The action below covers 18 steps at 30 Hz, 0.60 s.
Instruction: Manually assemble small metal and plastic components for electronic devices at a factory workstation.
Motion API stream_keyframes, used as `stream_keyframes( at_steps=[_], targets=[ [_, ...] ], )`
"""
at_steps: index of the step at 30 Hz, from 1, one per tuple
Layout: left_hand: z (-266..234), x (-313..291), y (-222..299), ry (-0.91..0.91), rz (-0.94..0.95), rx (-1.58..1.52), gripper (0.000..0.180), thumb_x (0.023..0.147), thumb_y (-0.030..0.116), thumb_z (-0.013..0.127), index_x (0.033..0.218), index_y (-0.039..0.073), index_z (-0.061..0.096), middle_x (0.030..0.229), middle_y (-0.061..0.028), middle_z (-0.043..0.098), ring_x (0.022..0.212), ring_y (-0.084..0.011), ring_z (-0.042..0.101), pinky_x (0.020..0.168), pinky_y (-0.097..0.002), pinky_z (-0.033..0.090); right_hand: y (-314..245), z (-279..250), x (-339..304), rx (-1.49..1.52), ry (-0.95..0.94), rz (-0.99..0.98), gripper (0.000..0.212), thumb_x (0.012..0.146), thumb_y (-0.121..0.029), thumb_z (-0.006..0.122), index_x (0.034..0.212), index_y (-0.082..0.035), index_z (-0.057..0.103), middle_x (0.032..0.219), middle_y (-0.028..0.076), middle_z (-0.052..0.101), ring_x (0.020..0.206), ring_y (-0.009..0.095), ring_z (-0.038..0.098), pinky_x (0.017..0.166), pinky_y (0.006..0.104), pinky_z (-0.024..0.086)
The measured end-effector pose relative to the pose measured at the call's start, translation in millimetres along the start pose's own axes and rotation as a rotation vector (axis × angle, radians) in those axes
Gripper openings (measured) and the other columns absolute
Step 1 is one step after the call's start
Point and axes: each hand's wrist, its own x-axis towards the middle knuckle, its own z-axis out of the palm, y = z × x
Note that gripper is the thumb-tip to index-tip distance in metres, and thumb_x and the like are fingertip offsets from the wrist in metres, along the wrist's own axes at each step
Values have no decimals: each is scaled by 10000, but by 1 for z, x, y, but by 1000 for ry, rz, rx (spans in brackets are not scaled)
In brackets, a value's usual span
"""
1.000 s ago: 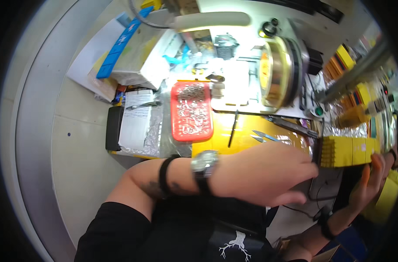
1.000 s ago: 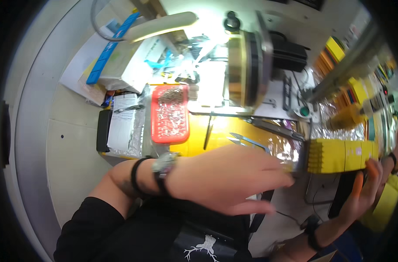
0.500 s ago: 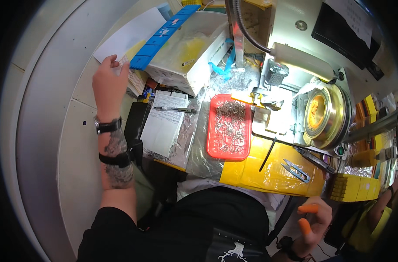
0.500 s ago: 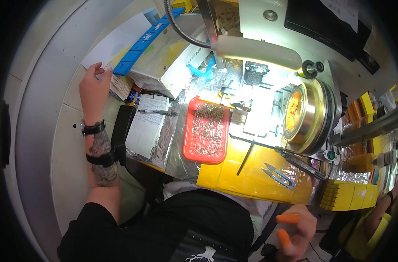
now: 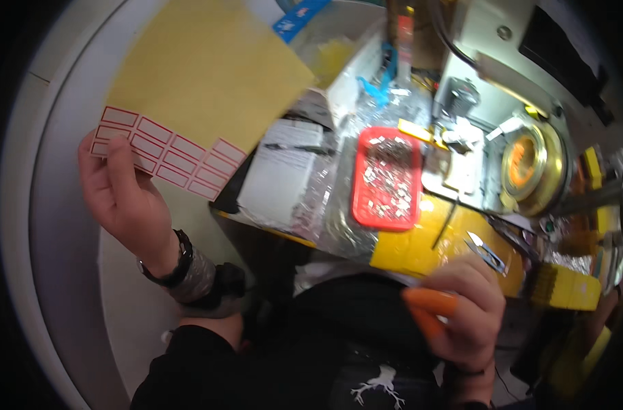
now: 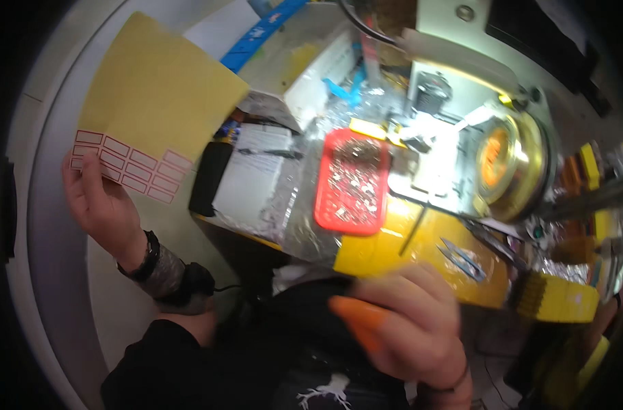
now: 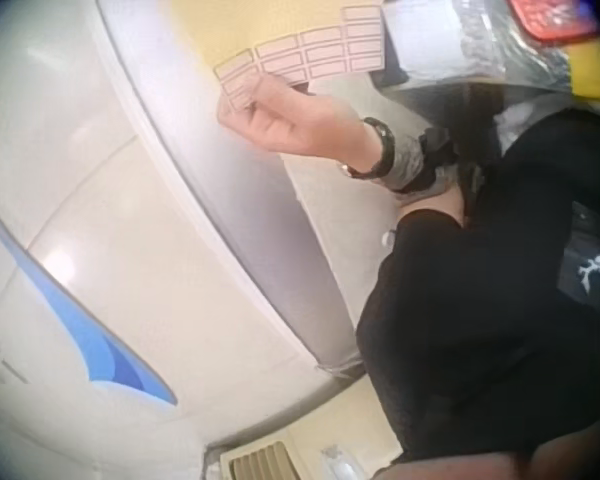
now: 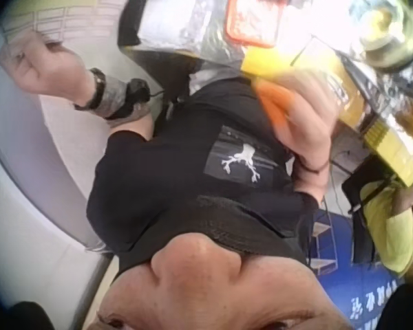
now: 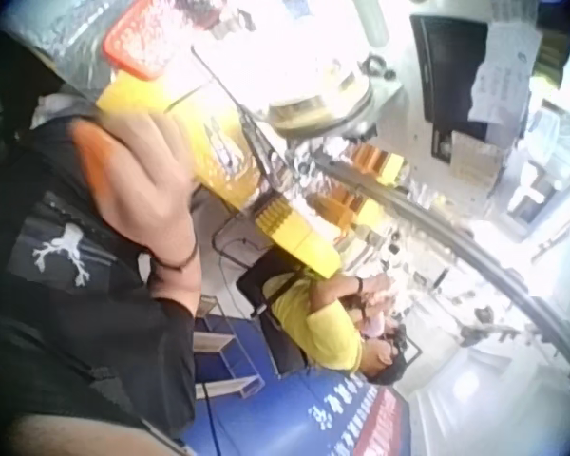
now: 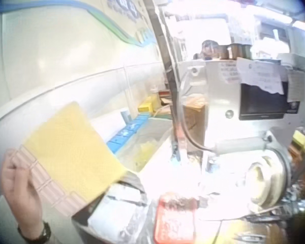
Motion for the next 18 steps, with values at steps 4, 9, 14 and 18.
stream_keyframes(
  at_steps=[4,9,14,18],
  targets=[
    [31,-32,17,-347,-328,-555,230,1085,115,478,1235,-43,552,1145,-95,648,1033,-147,641,921,-279,507,-6,38,60,-219,291,-430,300,717,-140,842,1011,-131,780,1180,106,668,1093,310,617,902,407,502],
    [67,-73,44,-386,-695,-872,593,1108,328,453,1516,-91,353,1406,-193,570,1336,-287,562,1123,-384,449,18,47,71,-328,435,-418,507,731,-224,877,1202,-145,708,1319,140,596,1243,348,547,1054,500,440],
    [80,-101,43,-744,-363,-1085,720,926,240,802,1438,-33,376,1458,-165,514,1371,-310,550,1112,-432,484,33,40,71,-334,467,-471,580,748,-260,899,1254,-122,651,1301,136,603,1191,333,577,1066,526,438],
    [89,-107,44,-618,-471,-936,382,966,35,720,1279,-44,514,1287,-159,644,1207,-220,652,1023,-362,536,31,37,69,-321,504,-465,506,766,-238,895,1198,-111,665,1131,72,700,1040,310,639,971,487,483]
  ],
)
